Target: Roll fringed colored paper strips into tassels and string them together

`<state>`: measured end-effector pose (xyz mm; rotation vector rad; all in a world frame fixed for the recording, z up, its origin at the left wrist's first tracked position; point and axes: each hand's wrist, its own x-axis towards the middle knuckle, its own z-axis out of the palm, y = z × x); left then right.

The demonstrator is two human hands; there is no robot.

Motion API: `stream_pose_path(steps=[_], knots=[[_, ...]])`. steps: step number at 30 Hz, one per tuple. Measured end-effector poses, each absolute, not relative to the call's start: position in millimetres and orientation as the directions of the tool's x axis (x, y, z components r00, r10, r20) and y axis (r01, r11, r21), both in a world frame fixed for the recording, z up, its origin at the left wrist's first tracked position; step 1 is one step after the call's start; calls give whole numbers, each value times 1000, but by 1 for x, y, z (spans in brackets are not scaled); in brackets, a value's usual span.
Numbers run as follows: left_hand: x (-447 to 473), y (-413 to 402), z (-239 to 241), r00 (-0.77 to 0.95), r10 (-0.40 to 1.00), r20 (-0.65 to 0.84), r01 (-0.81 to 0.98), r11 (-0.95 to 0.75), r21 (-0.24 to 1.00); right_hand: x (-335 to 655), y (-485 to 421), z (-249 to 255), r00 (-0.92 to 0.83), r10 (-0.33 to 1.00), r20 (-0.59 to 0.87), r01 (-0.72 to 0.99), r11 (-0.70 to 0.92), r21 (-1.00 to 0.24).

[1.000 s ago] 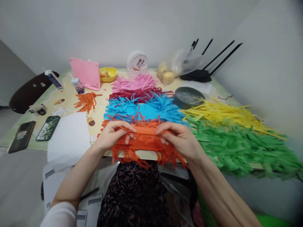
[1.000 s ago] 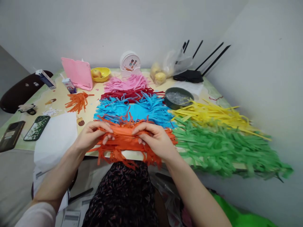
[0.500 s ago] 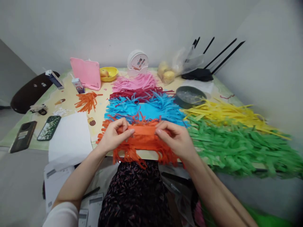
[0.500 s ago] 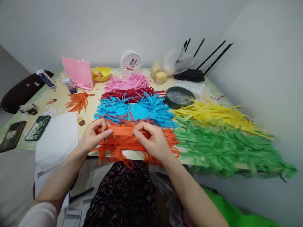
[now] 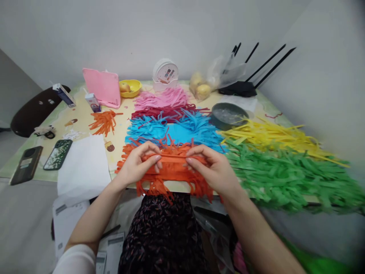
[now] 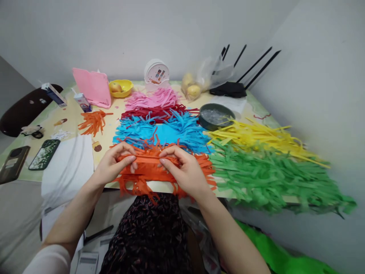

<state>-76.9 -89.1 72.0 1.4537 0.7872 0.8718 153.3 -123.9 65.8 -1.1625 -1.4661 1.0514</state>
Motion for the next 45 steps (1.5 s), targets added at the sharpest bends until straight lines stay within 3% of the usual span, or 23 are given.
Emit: stream_pose_path(steps=[8,14,19,24,26,29,32,42,45], knots=[[-80,-87,58,473,875,99,-184,-11,983,152,-121,56,-61,984,170,-2,170,-985],[-76,-90,58,466,879,97,-203,0,979,152,-123,60,-90,941,327,124,336,-933],[-73,-95,67,389,905,174,38,-205,978,150,-131,64,-96,889,447,407,445,-798],[-73,-98,69,425,857,291,382,-461,801,149,-133,65,-98,887,452,584,419,-695],[-73,-99,67,426,868,254,349,-417,839,148,-133,64,-77,916,394,520,374,-768],[-72,-101,66,436,890,137,119,-208,971,147,-133,63,-62,966,250,249,257,-934],[-73,-102,66,450,890,72,-29,-66,997,145,-132,61,-70,982,174,53,178,-983],[-74,-98,54,451,892,15,-225,97,970,144,-123,50,-52,976,212,-42,210,-977],[-82,-99,59,506,861,46,-123,19,992,142,-126,52,-41,953,299,36,301,-953]])
